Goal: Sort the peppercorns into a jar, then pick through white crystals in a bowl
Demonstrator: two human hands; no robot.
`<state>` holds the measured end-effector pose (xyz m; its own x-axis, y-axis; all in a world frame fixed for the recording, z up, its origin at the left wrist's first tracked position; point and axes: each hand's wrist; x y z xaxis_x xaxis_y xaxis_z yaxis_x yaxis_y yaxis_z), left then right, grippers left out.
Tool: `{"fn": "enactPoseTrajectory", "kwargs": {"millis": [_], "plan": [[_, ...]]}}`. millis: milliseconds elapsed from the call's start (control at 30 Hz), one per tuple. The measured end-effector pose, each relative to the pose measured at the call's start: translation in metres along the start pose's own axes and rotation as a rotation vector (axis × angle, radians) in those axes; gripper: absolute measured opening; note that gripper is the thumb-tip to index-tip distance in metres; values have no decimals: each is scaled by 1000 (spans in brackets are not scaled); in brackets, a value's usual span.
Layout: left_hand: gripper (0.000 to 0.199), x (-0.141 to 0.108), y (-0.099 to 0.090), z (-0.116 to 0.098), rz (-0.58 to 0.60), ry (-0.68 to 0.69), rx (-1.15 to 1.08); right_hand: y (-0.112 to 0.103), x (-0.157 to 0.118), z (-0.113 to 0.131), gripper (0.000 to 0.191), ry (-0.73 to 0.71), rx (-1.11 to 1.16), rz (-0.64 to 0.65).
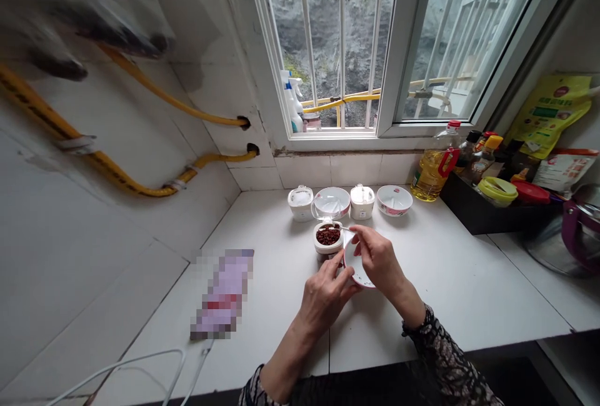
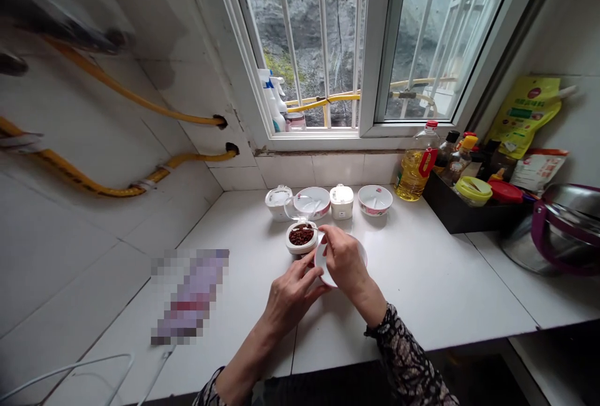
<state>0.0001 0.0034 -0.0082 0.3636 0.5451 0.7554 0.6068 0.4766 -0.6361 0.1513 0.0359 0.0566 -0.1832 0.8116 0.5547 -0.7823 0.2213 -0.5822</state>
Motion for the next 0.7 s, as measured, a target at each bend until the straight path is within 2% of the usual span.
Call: {"fn": "enactPoseTrajectory", "kwargs": {"millis": [67,133,267,367,433,567,700], "plan": [[21,0,1,0,-8,0,0,2,-2,-2,39,-156,-168,26],[20,0,1,0,-18,6,1,1,-4,-3,44,-235,-265,50],[19,0,2,1,-24,9,0,-4,-4,-6,46,-272,-319,77],[16,-1,2,1,-9,-4,-5,-9,-1,-4,43,-265,-252,60],[17,-1,2,1,0,-9,-6,-15,-2,-2,38,-191,-135,39],[18,0,-1,-1,-2,7,-17,-38,-14,1,23,121,141,-13],[13,3,-5,-2,-6,77,14,-64,-37,-8,22,345,174,-7]]}}
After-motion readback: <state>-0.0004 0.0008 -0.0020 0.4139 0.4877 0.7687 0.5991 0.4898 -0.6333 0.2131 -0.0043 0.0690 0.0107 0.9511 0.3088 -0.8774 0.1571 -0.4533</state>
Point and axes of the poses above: each hand's wrist, its own x-axis towards the middle knuckle, its own y-axis out of the palm, z = x × y, and after that the axes turned 7 degrees about -x, right-handed
